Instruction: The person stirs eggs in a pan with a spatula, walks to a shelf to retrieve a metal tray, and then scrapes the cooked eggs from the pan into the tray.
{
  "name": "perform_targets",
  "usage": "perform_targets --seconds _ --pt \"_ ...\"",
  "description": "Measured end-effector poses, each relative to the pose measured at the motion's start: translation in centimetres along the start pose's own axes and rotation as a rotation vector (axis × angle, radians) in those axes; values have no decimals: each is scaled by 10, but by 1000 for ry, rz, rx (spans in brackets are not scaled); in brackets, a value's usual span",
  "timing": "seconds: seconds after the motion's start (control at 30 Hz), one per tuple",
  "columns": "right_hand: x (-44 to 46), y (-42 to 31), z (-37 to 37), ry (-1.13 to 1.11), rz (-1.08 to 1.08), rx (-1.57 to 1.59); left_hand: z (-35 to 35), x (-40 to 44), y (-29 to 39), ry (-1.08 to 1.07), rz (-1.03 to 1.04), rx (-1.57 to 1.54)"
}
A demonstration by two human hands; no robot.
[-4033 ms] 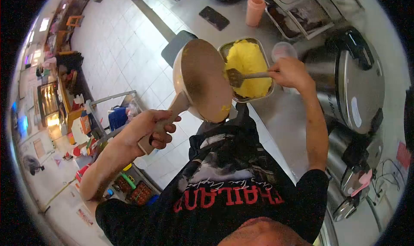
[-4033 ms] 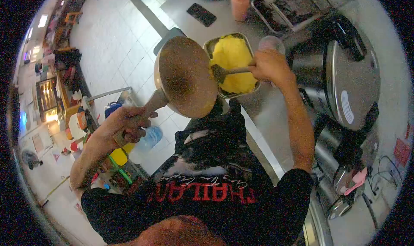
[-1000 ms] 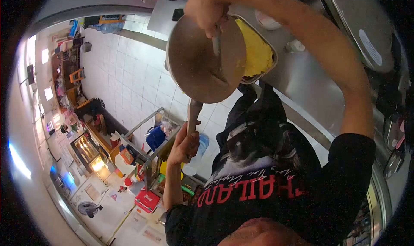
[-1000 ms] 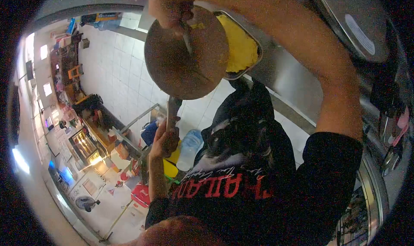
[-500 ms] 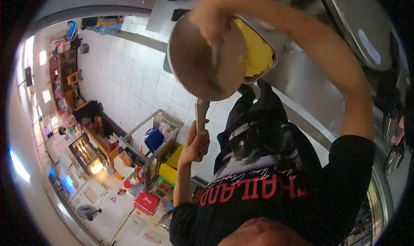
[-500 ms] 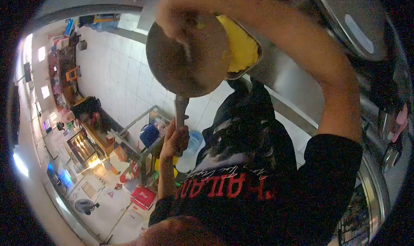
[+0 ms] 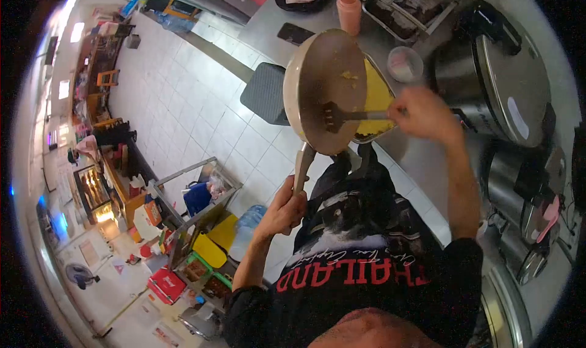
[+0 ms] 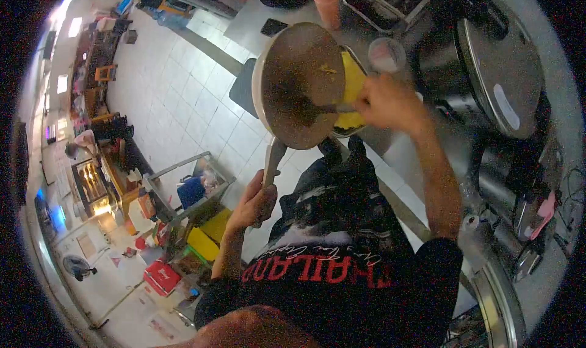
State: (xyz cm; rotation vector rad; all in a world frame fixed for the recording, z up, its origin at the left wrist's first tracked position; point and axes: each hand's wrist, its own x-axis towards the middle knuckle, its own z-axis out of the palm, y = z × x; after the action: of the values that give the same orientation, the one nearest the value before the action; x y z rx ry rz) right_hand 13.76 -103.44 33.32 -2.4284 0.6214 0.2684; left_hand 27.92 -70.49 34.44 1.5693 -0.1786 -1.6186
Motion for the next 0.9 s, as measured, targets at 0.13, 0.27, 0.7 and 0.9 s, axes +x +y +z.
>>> perform_targets --seconds 0.13,0.27,0.7,0.9 --pt "-26 22 24 69 117 51 -4 2 -3 52 8 94" --pt "-38 52 38 189 222 324 -1 -2 9 69 19 154" --pt "-50 58 131 337 338 406 -6 13 6 157 114 569" --pt "-65 74 95 164 361 444 -1 18 15 135 120 555"
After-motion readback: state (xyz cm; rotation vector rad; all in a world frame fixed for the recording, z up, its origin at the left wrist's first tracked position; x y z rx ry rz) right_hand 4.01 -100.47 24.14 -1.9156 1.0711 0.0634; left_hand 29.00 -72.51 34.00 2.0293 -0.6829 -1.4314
